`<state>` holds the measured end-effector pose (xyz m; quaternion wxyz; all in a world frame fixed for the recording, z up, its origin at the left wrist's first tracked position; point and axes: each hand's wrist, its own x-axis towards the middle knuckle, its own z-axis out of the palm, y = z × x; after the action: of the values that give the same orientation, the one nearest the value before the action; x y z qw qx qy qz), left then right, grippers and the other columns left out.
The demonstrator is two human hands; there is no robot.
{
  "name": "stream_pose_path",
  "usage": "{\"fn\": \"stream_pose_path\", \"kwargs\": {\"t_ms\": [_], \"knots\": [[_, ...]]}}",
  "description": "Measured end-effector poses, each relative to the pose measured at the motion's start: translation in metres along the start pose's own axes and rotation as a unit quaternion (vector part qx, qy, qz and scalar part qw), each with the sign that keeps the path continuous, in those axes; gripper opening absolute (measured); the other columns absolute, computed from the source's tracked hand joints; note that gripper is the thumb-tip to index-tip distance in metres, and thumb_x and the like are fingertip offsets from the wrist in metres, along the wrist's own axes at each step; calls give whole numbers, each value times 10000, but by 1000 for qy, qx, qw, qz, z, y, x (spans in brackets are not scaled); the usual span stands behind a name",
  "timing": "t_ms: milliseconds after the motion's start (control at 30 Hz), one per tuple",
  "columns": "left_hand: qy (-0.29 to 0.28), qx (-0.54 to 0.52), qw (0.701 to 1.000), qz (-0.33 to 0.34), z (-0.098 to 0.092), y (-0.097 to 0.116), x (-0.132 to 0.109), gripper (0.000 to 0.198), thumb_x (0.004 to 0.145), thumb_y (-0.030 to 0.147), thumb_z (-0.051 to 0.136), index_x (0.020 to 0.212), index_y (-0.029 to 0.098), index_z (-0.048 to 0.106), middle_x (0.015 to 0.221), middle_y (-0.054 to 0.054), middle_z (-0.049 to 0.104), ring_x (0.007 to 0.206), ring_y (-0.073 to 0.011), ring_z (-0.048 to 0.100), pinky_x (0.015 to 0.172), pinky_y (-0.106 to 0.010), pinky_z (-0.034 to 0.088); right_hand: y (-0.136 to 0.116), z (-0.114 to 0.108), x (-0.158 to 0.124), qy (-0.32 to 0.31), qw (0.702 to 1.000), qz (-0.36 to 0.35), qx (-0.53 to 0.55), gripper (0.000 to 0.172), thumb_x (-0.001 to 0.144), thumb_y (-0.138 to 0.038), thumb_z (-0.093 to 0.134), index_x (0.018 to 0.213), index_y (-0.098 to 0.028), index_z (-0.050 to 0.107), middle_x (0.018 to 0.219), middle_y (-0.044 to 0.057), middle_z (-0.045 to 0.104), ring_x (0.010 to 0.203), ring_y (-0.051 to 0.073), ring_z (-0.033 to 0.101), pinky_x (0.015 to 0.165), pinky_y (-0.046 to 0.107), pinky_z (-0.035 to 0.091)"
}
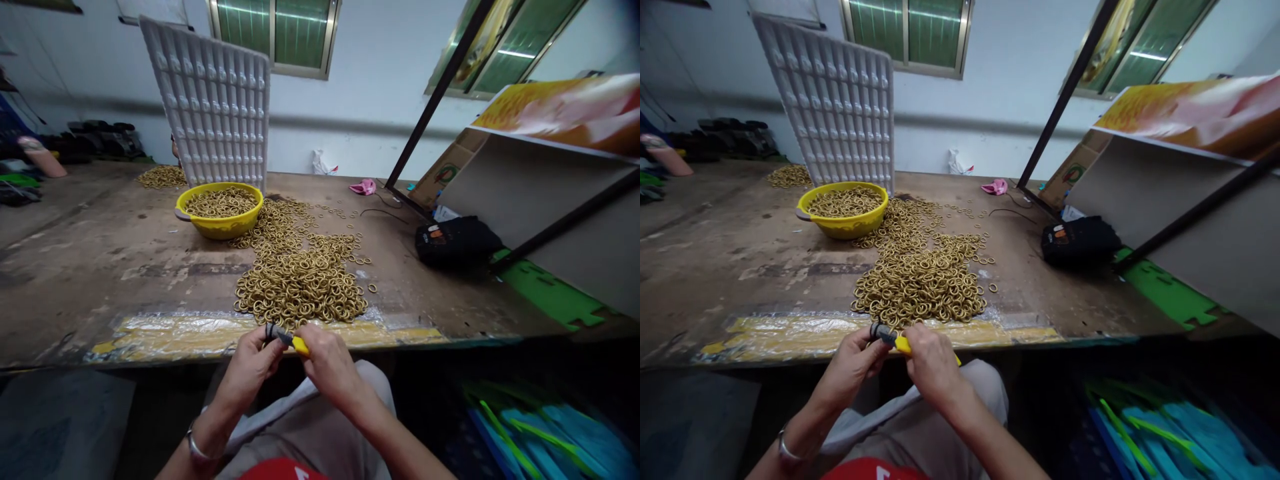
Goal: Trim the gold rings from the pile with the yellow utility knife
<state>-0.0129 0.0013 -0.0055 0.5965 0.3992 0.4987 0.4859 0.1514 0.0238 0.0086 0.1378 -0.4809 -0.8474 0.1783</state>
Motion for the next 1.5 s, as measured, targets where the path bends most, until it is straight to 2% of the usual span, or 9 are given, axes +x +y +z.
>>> {"fn": "stream_pose_path", "kwargs": {"t_ms": [167,333,567,767,900,1000,1133,1200,1500], "knots": [[-10,54,998,35,-1,7,-5,273,753,395,683,675,153,582,521,61,389,448,-65,300,423,-192,226,5,4,6,-9,998,13,-64,277,805,-11,464,959,-193,605,911,53,659,808,173,601,678,259,358],[-54,45,998,2,-11,21,-30,232,729,315,713,635,153,576,536,43,402,479,-76,320,440,-203,230,43,-3,16,9,981,148,-126,190,870,-45,449,853,-165,596,802,82,663,696,170,604,613,263,325],[45,-113,992,-39,-34,4,-22,378,697,472,748,697,138,570,572,45,437,441,-34,263,381,-158,173,37,18,16,6,999,19,-47,88,880,-251,587,820,-188,600,863,32,642,782,151,591,660,236,354],[52,-178,981,-64,-45,-7,-25,309,727,393,731,825,166,545,632,41,502,441,-37,331,364,-128,219,19,44,22,-45,996,25,-78,67,850,-168,570,902,-190,607,962,57,636,816,170,599,684,249,390],[43,-209,968,-134,-43,-17,-23,378,684,450,742,796,125,584,707,-33,599,478,-60,441,344,-131,233,21,37,25,-19,997,44,60,86,802,-151,571,718,-172,566,741,25,609,707,145,557,634,236,372],[41,-159,978,-127,-34,-26,-17,352,700,429,752,783,132,582,700,-23,611,436,-39,418,332,-118,196,16,27,23,-21,931,106,348,190,814,-257,563,655,-178,496,574,-38,503,501,83,429,494,207,318],[-1,-127,989,-71,-18,-25,-12,333,716,394,754,887,156,596,757,-19,636,429,-30,408,336,-115,195,8,21,17,-74,723,192,659,344,737,-459,678,776,-198,458,570,-83,496,365,24,281,363,166,209],[-17,-116,992,-47,-12,-21,-11,328,728,391,747,910,154,610,802,-35,651,437,-28,401,343,-121,207,5,22,14,-95,660,208,715,409,672,-455,751,769,-196,451,567,-90,491,361,9,278,352,147,196],[-30,-111,991,-66,1,-13,-11,324,709,395,761,848,147,606,589,33,541,407,-23,318,364,-137,200,-9,37,6,-39,598,207,774,413,658,-435,781,768,-191,467,556,-97,453,372,13,290,343,142,240]]}}
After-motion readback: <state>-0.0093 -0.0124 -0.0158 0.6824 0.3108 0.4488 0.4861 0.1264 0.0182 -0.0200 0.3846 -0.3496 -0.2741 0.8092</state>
